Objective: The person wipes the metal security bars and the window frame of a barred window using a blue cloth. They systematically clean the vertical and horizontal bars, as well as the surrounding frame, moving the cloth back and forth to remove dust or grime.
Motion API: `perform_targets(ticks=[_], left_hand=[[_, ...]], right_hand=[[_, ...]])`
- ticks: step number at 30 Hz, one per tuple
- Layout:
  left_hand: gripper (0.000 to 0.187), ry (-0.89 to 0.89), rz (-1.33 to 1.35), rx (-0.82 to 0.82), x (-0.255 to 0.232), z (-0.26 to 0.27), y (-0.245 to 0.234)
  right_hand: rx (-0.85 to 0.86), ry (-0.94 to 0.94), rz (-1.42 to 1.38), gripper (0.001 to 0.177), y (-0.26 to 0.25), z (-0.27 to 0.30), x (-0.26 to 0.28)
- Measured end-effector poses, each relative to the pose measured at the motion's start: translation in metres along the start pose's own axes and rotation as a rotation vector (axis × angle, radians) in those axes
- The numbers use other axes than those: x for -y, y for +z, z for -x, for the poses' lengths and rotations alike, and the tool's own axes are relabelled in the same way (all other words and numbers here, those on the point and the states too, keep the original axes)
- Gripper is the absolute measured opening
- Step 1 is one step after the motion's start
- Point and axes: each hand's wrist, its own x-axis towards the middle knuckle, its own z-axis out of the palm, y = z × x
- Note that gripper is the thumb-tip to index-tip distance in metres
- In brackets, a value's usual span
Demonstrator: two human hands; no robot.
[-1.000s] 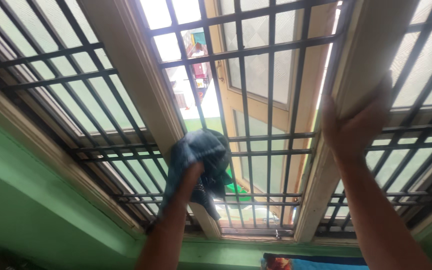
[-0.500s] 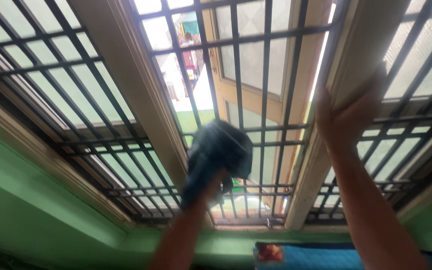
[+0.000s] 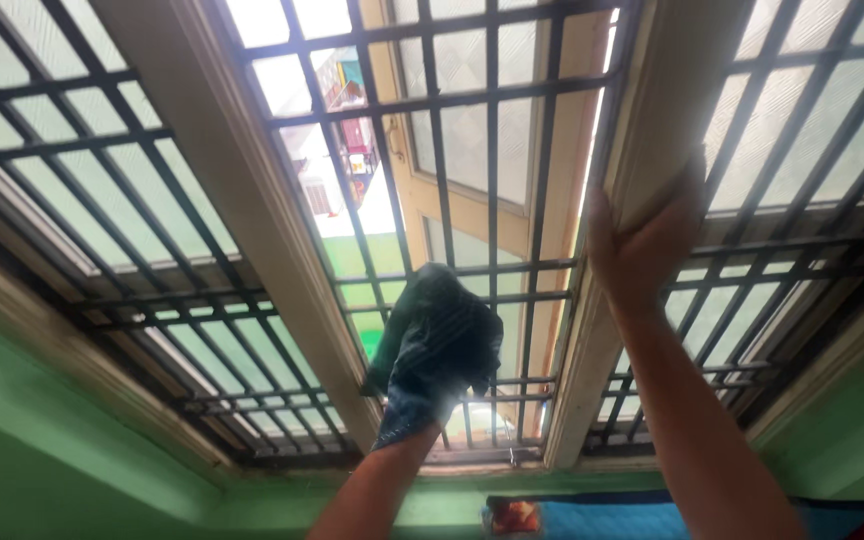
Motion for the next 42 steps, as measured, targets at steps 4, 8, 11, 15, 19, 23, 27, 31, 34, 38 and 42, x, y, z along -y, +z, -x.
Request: perform_targets(ticks=[4,8,11,15,19,23,27,31,34,38,42], left_hand=[[0.038,-0.664,1.960,-0.082,-0.045,-0.009,-0.024],[0.027,-0.453,1.882,0.071,-0.066,-0.029,-0.030],[0.016,-0.198,0.911,-0.016,-0.076,-0.039,-0.031],[0.016,0.019,0.901,-0.063,-0.073,-0.036,-0.037],[0.033,0.070,0.304,-0.165,-0.063,-0.036,-0.011],[0.035,0.084,0.552,-0.080,-0.035,-0.040,-0.020],[0.045,0.427,0.265,-0.173,-0.046,-0.045,-0.046],[0.037,-0.578,1.036,0.125,-0.097,-0.026,-0.068],[0.054,-0.493,0.647,0.201,-0.104,-0.016,-0.064],[0.040,-0.220,0.934,-0.014,-0.097,-0.035,-0.024],[0.034,0.091,0.625,-0.056,-0.094,-0.056,-0.017]], right_hand=[[-0.023,0.008,0.143,0.082,0.004,0.001,-0.001],[-0.006,0.023,0.059,0.082,0.006,0.001,-0.004],[0.014,0.036,0.059,0.082,0.001,0.001,-0.003],[0.013,-0.001,-0.013,0.080,0.003,0.003,-0.008],[0.013,0.025,0.145,0.086,0.011,0.022,-0.026],[0.033,0.043,0.112,0.088,0.014,0.031,-0.034],[0.030,0.036,0.123,0.085,0.010,0.025,-0.023],[0.033,0.057,0.161,0.082,0.008,0.020,-0.018],[0.015,0.050,0.072,0.083,0.010,0.017,-0.019],[-0.004,-0.054,0.086,0.083,0.008,0.012,-0.020],[0.034,0.016,0.032,0.086,0.007,0.016,-0.021]])
